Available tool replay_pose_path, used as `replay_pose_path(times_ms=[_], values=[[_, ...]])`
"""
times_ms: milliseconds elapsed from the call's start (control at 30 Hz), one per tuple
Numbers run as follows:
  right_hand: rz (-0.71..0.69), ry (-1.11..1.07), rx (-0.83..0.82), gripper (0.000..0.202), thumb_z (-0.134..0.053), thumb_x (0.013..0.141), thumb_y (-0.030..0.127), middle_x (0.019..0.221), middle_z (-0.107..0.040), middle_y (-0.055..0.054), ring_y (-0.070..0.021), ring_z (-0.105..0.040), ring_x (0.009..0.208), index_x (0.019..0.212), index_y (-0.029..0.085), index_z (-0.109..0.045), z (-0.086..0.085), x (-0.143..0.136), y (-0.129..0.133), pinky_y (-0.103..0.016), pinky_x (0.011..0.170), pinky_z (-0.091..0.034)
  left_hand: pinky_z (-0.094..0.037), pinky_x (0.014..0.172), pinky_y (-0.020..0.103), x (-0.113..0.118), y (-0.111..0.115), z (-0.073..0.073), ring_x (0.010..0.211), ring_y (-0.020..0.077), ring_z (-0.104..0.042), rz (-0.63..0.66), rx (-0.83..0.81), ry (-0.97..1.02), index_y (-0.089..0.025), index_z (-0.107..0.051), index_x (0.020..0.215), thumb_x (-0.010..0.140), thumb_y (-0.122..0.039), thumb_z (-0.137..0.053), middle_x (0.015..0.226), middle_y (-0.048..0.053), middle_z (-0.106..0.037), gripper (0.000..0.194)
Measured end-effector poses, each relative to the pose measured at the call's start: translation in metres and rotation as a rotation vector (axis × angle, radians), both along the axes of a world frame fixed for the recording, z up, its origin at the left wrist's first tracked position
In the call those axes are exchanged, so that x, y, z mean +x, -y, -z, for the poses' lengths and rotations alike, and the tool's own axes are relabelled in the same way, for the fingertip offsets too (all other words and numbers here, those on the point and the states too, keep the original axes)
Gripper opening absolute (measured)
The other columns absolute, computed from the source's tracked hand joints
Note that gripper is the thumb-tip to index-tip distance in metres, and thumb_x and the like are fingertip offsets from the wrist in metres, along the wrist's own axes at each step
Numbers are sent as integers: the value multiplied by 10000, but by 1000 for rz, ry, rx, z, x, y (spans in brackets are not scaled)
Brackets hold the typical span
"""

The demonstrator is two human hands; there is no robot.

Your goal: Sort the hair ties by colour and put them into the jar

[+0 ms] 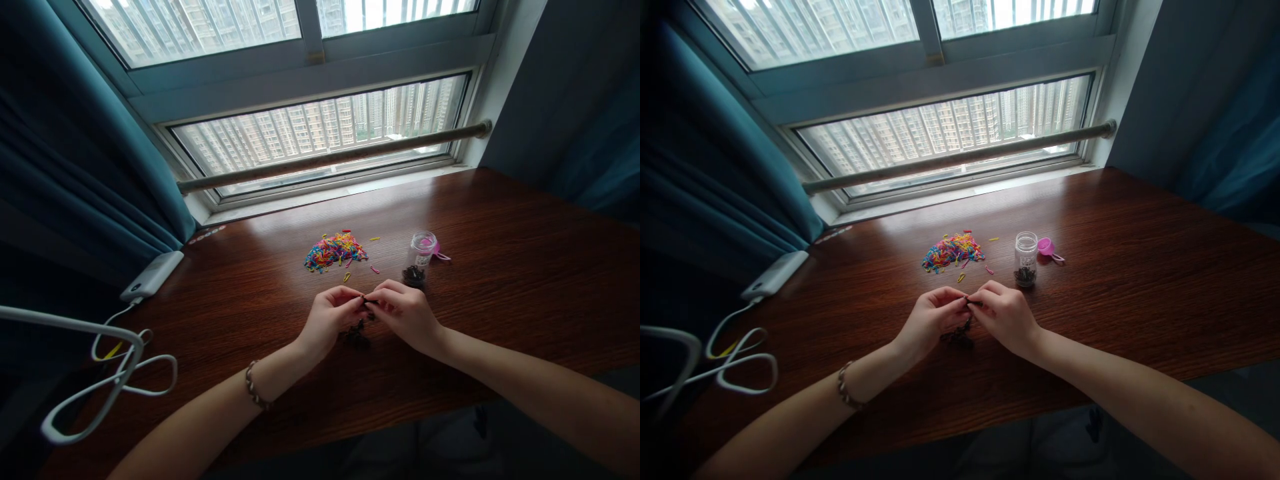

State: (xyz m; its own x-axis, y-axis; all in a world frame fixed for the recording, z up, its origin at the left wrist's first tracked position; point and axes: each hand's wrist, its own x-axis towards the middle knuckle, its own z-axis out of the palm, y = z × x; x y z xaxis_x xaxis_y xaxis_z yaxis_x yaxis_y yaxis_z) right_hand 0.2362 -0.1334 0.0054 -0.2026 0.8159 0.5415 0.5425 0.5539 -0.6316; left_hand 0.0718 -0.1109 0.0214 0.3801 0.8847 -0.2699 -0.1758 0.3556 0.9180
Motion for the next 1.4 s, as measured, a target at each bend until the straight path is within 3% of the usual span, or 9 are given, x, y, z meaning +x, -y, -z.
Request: replay_pose_path(times_ms=[133,300,533,633,867,1133,1400], values=[[-43,-46,33,166,-513,815,207,808,-572,-41,-112,-548,703,912,185,-646,0,1,0,-217,618,-455,-522,659,195,-1,-1,4,638,107,-640,-45,-97,78,-103,-598,759,622,-157,-716,732,42,-668,189],[-79,-79,81,196,-492,827,188,840,-565,-55,-129,-547,757,954,193,-642,1,-1,1,-240,648,-465,-536,652,234,-1,0,3,685,162,-660,-8,-106,64,-93,-582,780,666,-155,-680,737,84,-678,163],[62,-329,31,25,-622,734,211,713,-594,-17,-120,-551,648,742,187,-621,-7,-1,-1,-230,591,-455,-529,633,240,-1,3,0,705,195,-668,14,-108,20,-103,-559,768,648,-185,-697,759,97,-681,200],[33,-355,-15,60,-636,722,230,693,-594,-18,-121,-552,629,696,180,-617,-8,-3,-1,-230,570,-454,-526,614,251,0,7,-3,683,196,-666,65,-79,-9,-102,-562,753,636,-236,-708,756,97,-680,230],[-179,-198,56,97,-562,787,207,793,-608,-44,-118,-567,698,788,183,-655,-6,-7,6,-223,622,-473,-525,586,237,0,9,-2,584,136,-634,65,-53,-42,-94,-578,721,604,-220,-728,650,41,-652,228],[-134,6,162,171,-498,822,172,876,-601,-66,-158,-540,837,911,198,-641,0,-3,-1,-296,730,-479,-532,690,282,-5,-2,5,638,145,-647,-33,-177,125,-115,-563,773,627,-144,-706,717,53,-662,207],[-116,31,152,163,-474,832,160,865,-624,-59,-146,-561,796,880,192,-627,1,2,-5,-276,711,-479,-511,774,284,-4,-2,1,748,158,-646,40,-186,195,-99,-580,827,665,-154,-687,819,84,-666,201]])
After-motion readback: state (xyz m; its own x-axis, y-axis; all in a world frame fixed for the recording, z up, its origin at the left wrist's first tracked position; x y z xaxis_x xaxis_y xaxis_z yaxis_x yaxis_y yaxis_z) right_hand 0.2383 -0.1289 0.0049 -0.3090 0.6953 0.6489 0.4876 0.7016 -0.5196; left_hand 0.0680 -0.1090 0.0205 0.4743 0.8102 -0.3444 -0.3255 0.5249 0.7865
